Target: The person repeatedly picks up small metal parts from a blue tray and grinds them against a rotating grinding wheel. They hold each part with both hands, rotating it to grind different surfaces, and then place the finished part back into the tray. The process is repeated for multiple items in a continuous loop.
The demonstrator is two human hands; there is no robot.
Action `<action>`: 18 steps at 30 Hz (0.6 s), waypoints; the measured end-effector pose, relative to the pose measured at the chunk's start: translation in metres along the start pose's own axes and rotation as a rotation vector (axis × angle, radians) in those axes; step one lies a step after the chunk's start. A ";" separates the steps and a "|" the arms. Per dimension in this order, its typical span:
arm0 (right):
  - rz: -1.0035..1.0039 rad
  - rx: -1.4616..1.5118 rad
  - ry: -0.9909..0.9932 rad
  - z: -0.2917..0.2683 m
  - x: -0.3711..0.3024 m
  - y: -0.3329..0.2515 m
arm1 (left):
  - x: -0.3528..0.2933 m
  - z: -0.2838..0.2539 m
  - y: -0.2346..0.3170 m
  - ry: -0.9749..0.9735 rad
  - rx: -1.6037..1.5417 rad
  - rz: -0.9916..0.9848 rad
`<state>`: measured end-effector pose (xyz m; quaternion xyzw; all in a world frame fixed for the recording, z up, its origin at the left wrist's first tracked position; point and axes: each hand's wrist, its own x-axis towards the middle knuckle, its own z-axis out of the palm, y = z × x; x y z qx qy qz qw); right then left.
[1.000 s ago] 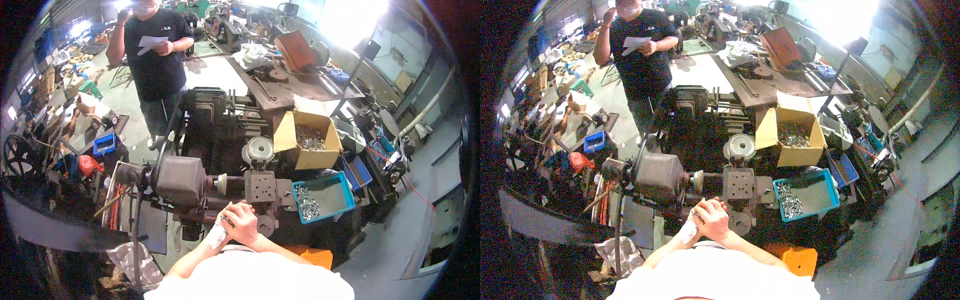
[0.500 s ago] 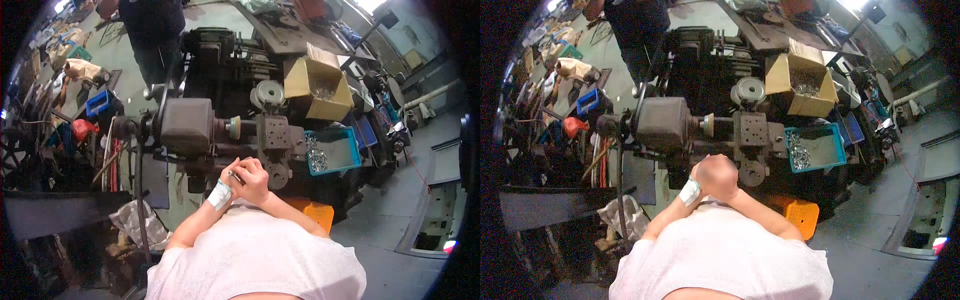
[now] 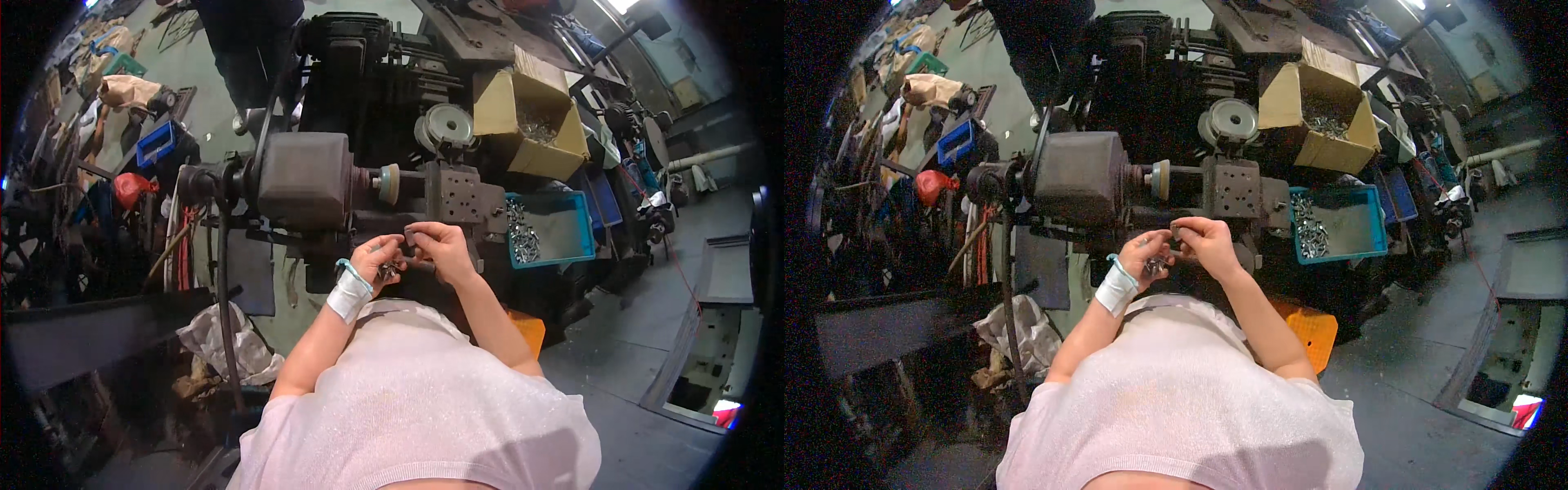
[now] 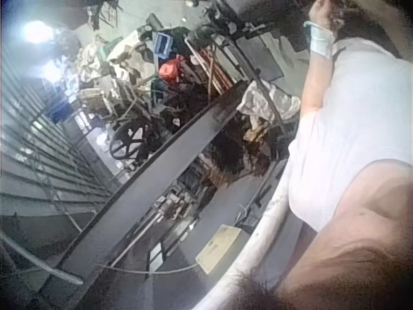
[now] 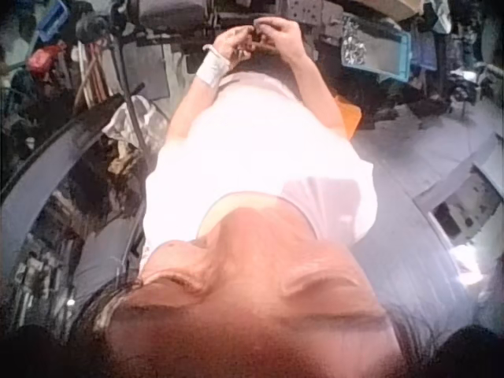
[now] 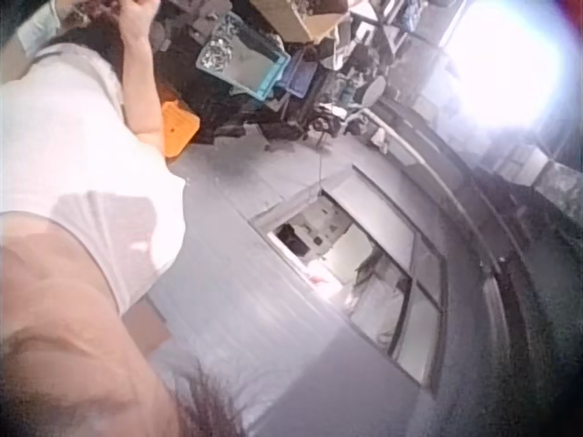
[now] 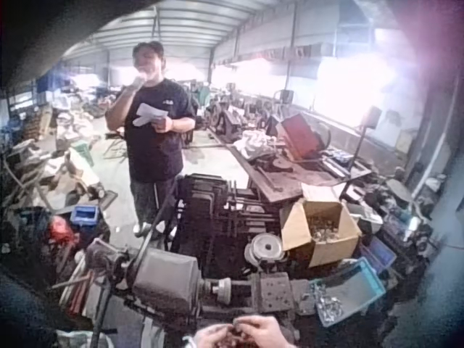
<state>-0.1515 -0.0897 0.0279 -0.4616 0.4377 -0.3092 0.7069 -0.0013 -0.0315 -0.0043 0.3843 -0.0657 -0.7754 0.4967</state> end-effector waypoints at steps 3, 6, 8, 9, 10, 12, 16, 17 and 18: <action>-0.185 -0.308 -0.002 0.001 0.003 -0.005 | 0.004 0.000 0.001 0.000 0.148 0.107; -0.468 -0.720 0.020 0.000 0.009 -0.005 | 0.004 0.009 0.004 0.078 0.330 0.163; -0.328 -0.680 0.006 0.002 0.008 -0.015 | 0.007 0.008 0.002 0.099 0.383 0.225; -0.246 -0.544 0.021 0.001 0.010 -0.013 | 0.008 0.009 0.003 0.103 0.388 0.243; -0.165 -0.407 0.035 -0.001 0.012 -0.009 | 0.009 0.010 0.003 0.108 0.392 0.261; -0.065 -0.184 0.072 -0.003 0.017 -0.001 | 0.014 0.009 0.002 0.133 0.416 0.307; -0.055 -0.067 0.123 -0.007 0.029 0.017 | 0.019 0.016 0.003 0.218 0.472 0.302; -0.070 -0.094 0.125 -0.008 0.032 0.018 | 0.020 0.017 0.005 0.231 0.513 0.310; -0.069 -0.139 0.123 -0.009 0.035 0.017 | 0.021 0.019 0.006 0.243 0.555 0.317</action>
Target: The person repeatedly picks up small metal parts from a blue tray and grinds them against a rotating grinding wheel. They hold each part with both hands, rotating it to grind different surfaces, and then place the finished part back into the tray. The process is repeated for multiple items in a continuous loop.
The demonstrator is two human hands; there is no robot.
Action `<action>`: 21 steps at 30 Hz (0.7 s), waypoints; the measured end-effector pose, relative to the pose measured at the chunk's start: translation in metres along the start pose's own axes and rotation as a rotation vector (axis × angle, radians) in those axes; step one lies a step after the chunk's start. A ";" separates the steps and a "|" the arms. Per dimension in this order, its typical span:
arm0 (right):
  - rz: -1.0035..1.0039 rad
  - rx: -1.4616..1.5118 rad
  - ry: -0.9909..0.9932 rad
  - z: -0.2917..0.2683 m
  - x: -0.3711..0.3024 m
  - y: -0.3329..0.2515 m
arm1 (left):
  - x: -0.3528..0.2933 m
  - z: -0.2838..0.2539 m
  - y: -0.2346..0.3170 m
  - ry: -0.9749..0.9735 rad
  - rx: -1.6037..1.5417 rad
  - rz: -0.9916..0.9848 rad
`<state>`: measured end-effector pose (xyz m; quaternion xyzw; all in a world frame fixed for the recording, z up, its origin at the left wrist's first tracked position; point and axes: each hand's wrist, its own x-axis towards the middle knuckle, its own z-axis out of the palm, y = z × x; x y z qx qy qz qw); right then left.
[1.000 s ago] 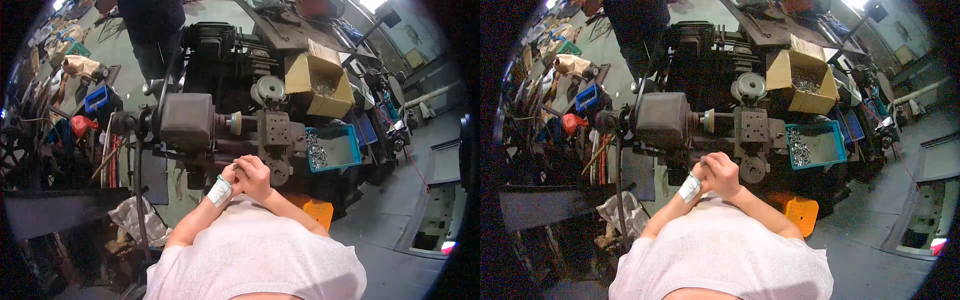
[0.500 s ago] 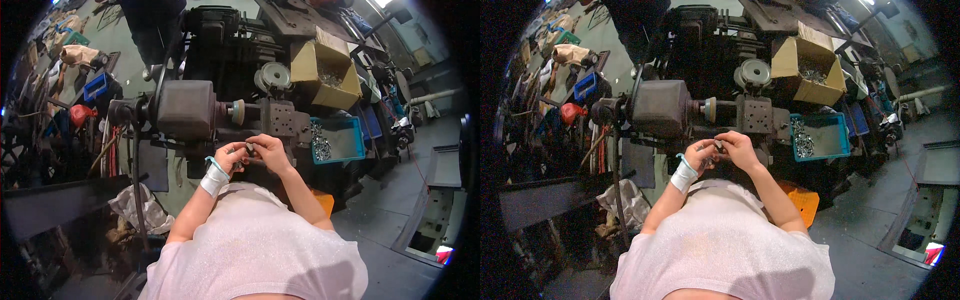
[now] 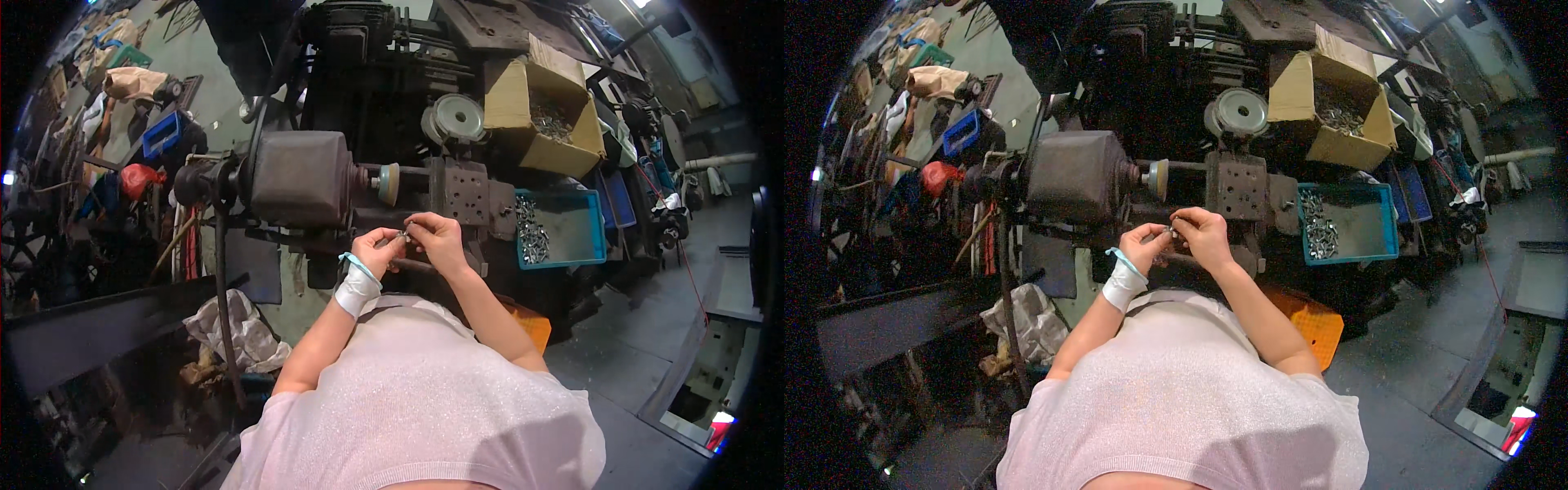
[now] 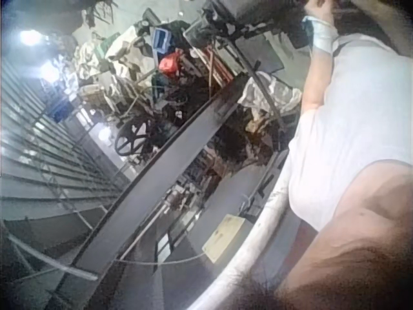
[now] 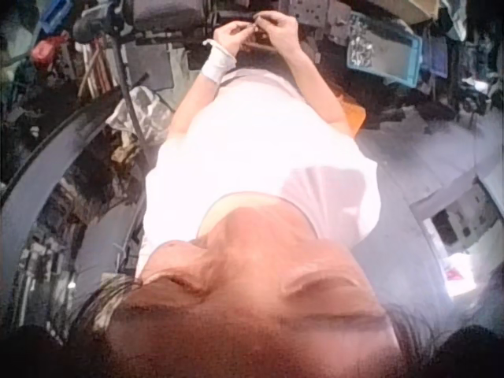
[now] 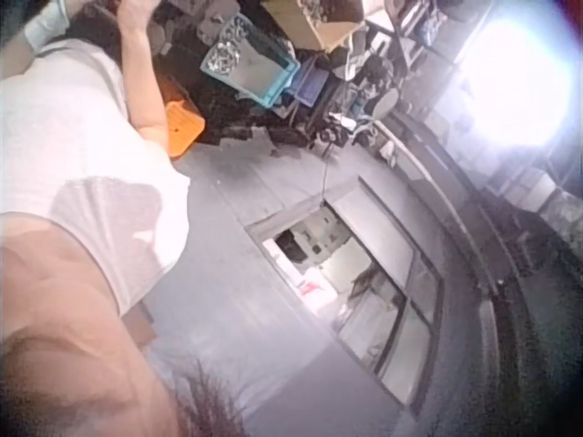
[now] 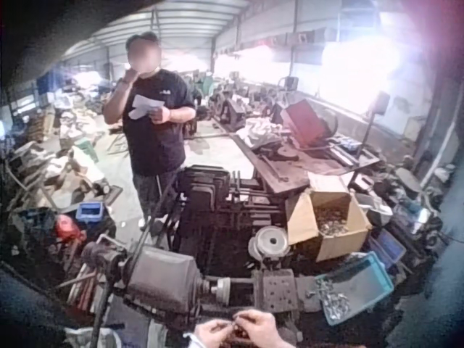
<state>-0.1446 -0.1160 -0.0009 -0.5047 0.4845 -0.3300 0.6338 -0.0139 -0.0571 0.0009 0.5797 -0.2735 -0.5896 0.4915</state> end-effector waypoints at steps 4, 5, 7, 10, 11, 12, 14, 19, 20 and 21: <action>0.041 -0.120 0.018 -0.003 0.016 -0.001 | 0.016 0.006 -0.010 0.071 0.056 0.028; 0.063 -0.135 0.031 -0.004 0.021 0.002 | 0.019 0.007 -0.013 0.082 0.043 0.001; 0.069 -0.119 0.022 -0.006 0.031 0.013 | 0.025 0.011 -0.014 0.102 0.018 -0.055; 0.049 -0.140 0.027 -0.004 0.042 0.017 | 0.033 0.010 -0.021 0.100 -0.005 -0.058; 0.037 -0.155 0.032 -0.003 0.045 0.017 | 0.036 0.010 -0.024 0.108 -0.014 -0.056; 0.049 -0.139 0.026 -0.004 0.050 0.019 | 0.039 0.010 -0.024 0.119 -0.022 -0.051; 0.073 -0.106 0.014 -0.005 0.058 0.026 | 0.041 0.012 -0.023 0.151 -0.037 -0.072; 0.075 -0.153 0.061 -0.002 0.070 0.027 | 0.052 0.016 -0.027 0.181 -0.165 -0.171; 0.066 -0.176 0.065 -0.001 0.071 0.026 | 0.055 0.016 -0.031 0.194 -0.181 -0.178; 0.051 -0.185 0.063 -0.001 0.073 0.026 | 0.056 0.017 -0.030 0.207 -0.196 -0.186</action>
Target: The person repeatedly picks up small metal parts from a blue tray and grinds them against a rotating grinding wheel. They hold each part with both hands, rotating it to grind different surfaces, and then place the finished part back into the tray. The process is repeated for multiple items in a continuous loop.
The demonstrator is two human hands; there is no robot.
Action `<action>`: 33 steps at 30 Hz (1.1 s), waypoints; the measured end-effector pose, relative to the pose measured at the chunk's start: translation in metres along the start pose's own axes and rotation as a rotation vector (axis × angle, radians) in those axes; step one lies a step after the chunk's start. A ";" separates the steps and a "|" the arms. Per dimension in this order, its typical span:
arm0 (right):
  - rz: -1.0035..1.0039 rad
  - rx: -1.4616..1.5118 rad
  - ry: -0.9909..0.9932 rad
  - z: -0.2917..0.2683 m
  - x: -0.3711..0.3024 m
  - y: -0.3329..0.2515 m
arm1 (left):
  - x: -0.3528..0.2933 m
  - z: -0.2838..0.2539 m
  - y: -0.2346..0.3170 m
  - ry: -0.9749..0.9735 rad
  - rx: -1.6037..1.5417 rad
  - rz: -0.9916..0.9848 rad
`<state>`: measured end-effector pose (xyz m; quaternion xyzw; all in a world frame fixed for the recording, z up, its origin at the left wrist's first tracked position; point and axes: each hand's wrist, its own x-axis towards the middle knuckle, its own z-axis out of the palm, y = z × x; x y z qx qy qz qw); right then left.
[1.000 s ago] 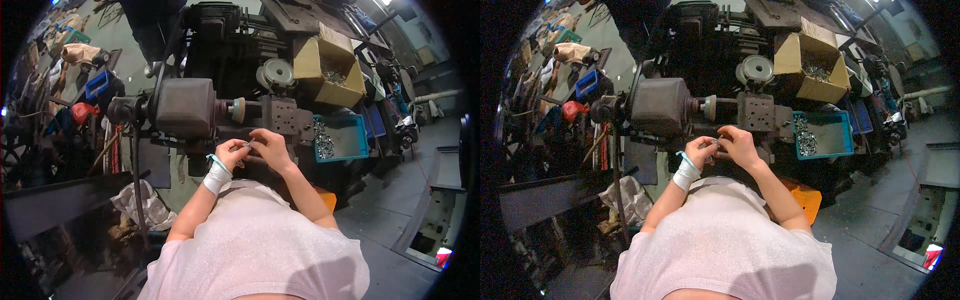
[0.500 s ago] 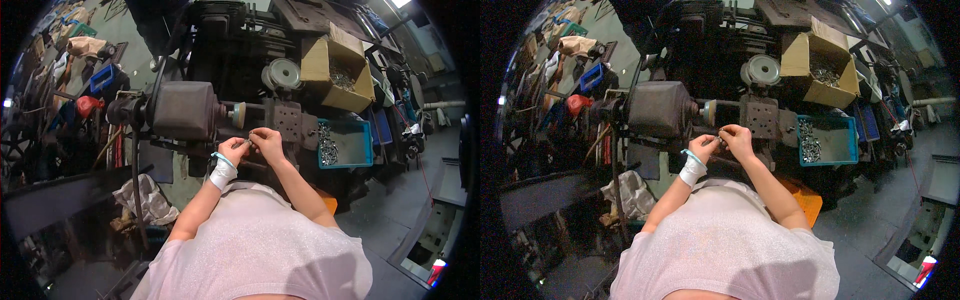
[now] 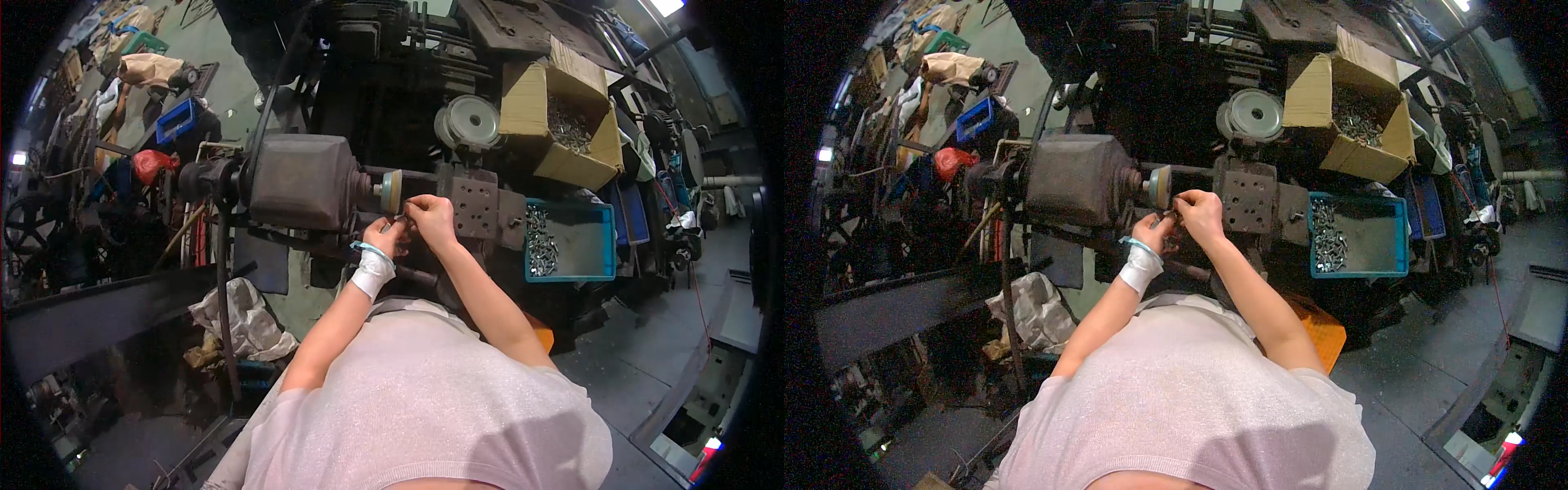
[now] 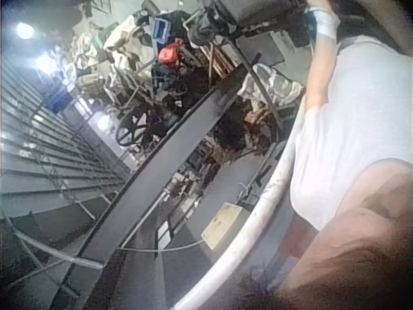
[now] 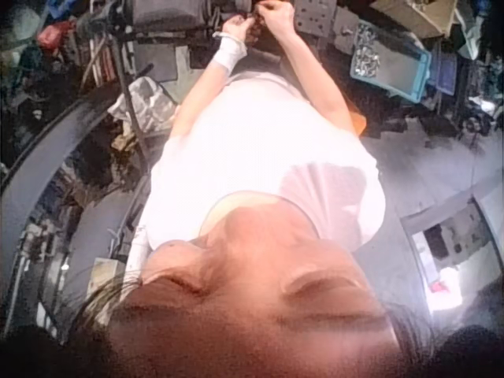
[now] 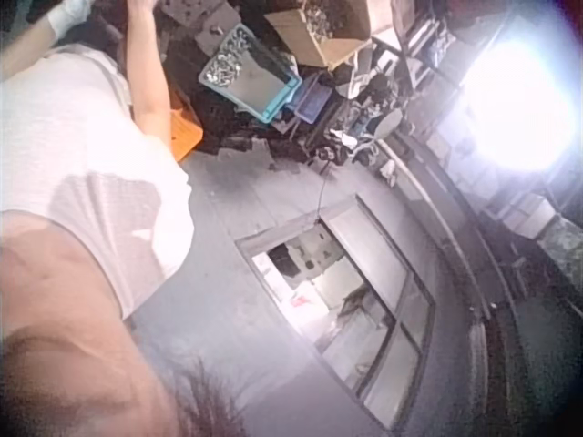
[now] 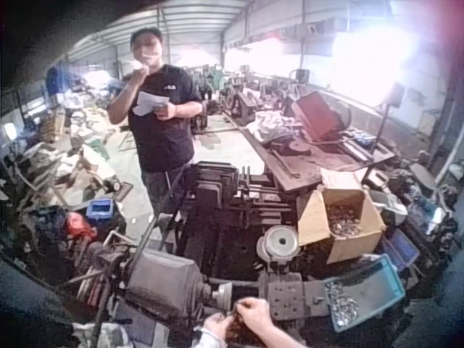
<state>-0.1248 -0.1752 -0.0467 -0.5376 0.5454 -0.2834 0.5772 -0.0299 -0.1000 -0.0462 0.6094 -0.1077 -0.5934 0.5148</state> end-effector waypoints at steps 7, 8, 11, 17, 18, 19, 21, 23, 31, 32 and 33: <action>-0.076 -0.046 0.031 0.001 0.011 0.016 | 0.000 0.007 0.000 -0.004 -0.055 0.029; -0.091 -0.058 0.037 0.002 0.011 0.017 | 0.000 0.006 -0.001 0.001 -0.087 0.033; -0.050 -0.083 0.007 0.004 0.007 0.004 | 0.001 0.004 -0.004 0.011 -0.149 0.020; -0.048 -0.070 0.028 0.006 0.010 0.012 | 0.005 -0.001 -0.008 -0.002 -0.149 -0.015; -0.047 -0.076 0.032 0.007 0.010 0.011 | 0.006 -0.002 -0.007 -0.007 -0.146 -0.017; -0.045 -0.082 0.036 0.007 0.010 0.011 | 0.006 -0.002 -0.007 -0.012 -0.142 -0.020; -0.027 -0.066 0.033 0.007 0.008 0.009 | 0.005 -0.001 -0.005 0.012 -0.116 -0.017; 0.008 -0.020 0.019 0.006 0.005 0.001 | 0.001 0.000 -0.001 0.020 -0.103 -0.012; 0.027 0.151 -0.006 0.002 -0.005 -0.002 | -0.010 0.000 0.008 -0.019 0.023 0.026; 0.031 0.195 -0.019 0.000 -0.010 -0.006 | -0.013 -0.003 0.009 -0.076 -0.015 0.028; -0.013 0.243 -0.027 -0.002 -0.017 -0.011 | -0.018 -0.007 0.009 -0.134 -0.052 0.028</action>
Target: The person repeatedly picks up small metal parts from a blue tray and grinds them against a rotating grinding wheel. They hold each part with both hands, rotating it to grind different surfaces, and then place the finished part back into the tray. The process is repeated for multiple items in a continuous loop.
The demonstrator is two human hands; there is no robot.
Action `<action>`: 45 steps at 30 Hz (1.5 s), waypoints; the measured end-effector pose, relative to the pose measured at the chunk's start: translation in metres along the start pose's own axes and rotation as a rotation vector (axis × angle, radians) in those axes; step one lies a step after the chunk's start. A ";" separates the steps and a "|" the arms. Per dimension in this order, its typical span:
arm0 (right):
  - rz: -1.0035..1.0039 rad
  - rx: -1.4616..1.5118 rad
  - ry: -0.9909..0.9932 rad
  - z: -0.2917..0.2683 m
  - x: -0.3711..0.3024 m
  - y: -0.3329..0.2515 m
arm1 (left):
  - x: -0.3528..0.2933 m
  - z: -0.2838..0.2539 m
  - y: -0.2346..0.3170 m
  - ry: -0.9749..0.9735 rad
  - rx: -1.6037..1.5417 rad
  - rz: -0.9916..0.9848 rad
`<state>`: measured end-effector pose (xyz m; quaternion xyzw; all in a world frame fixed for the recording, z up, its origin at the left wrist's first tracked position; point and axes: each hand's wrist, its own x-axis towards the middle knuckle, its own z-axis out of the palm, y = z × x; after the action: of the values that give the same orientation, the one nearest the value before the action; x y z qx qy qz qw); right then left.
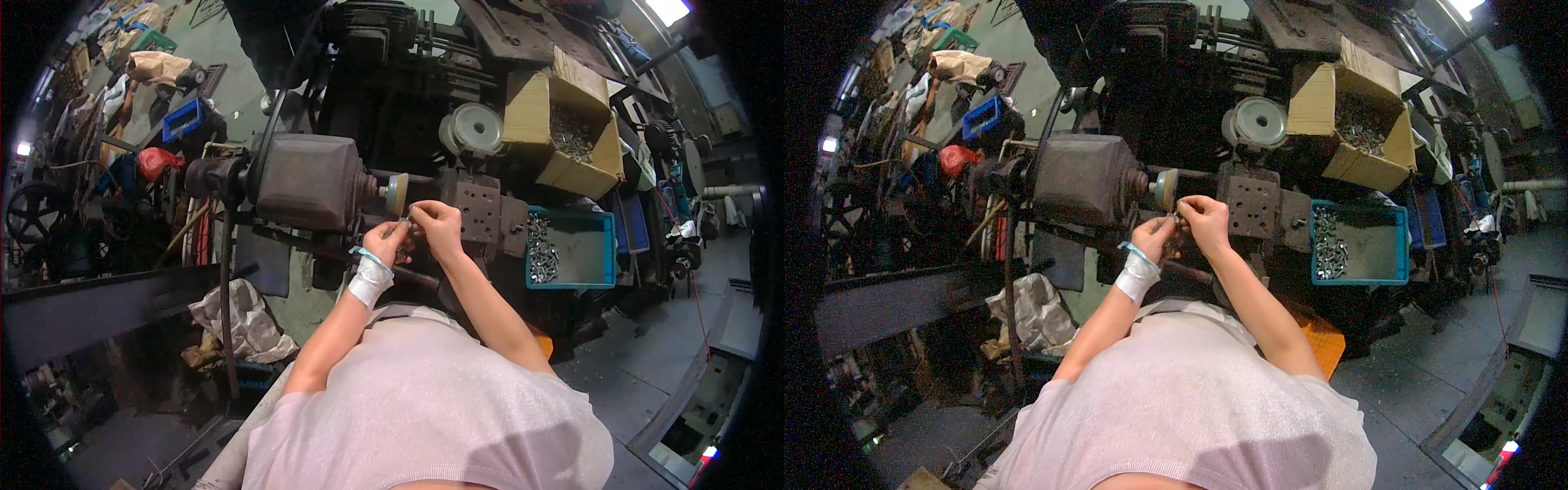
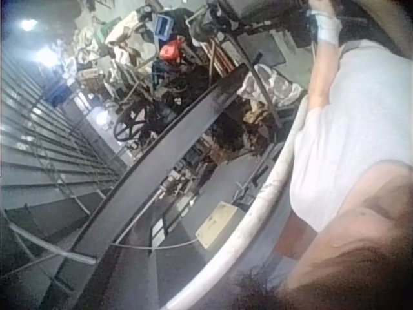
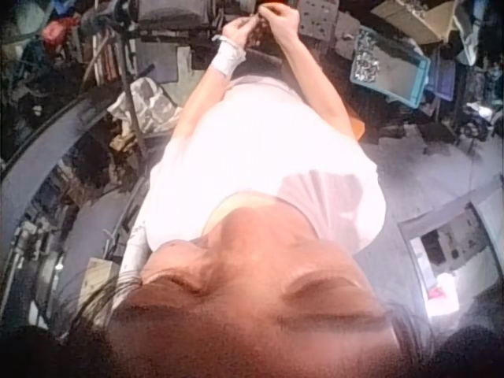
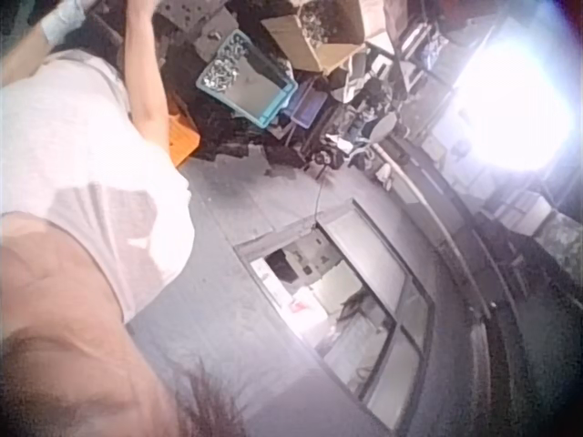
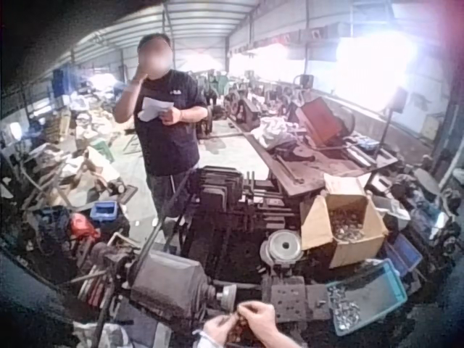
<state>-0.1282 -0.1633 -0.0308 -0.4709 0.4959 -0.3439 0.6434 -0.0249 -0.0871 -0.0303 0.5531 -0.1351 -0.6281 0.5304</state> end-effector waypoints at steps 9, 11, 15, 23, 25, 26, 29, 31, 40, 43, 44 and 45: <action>-0.175 0.100 -0.200 -0.012 -0.019 -0.014 | -0.009 -0.010 0.001 -0.385 -0.506 -0.241; -0.188 0.041 -0.220 -0.015 -0.017 -0.012 | -0.010 -0.008 0.002 -0.329 -0.466 -0.221; -0.108 -0.008 -0.126 -0.014 -0.022 -0.004 | -0.012 -0.004 0.000 -0.192 -0.315 -0.146; -0.136 -0.256 -0.099 -0.013 -0.006 -0.003 | 0.005 -0.008 -0.009 -0.034 0.123 0.077; -0.036 -0.161 -0.047 -0.007 -0.002 0.000 | 0.010 -0.004 -0.011 0.018 0.183 0.111; 0.014 -0.114 -0.022 -0.004 0.000 0.002 | 0.011 -0.002 -0.011 0.053 0.179 0.102; -0.002 -0.164 0.053 -0.003 0.013 0.019 | 0.009 0.006 -0.004 0.136 0.174 0.078; -0.013 -0.160 0.060 0.001 0.015 0.020 | 0.009 0.007 -0.003 0.170 0.173 0.072; 0.003 -0.131 0.079 0.005 0.022 0.022 | 0.024 0.002 -0.016 0.190 0.001 0.014; -0.015 -0.122 0.090 0.005 0.024 0.027 | 0.023 0.003 -0.012 0.181 0.019 -0.011; -0.031 -0.129 0.092 0.006 0.024 0.029 | 0.024 0.001 -0.014 0.170 0.032 -0.007; -0.043 -0.099 0.098 0.006 0.026 0.031 | 0.025 -0.001 -0.014 0.158 0.045 0.001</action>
<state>-0.1160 -0.1754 -0.0683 -0.4952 0.5330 -0.3557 0.5867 -0.0270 -0.1013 -0.0548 0.6127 -0.1073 -0.5791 0.5270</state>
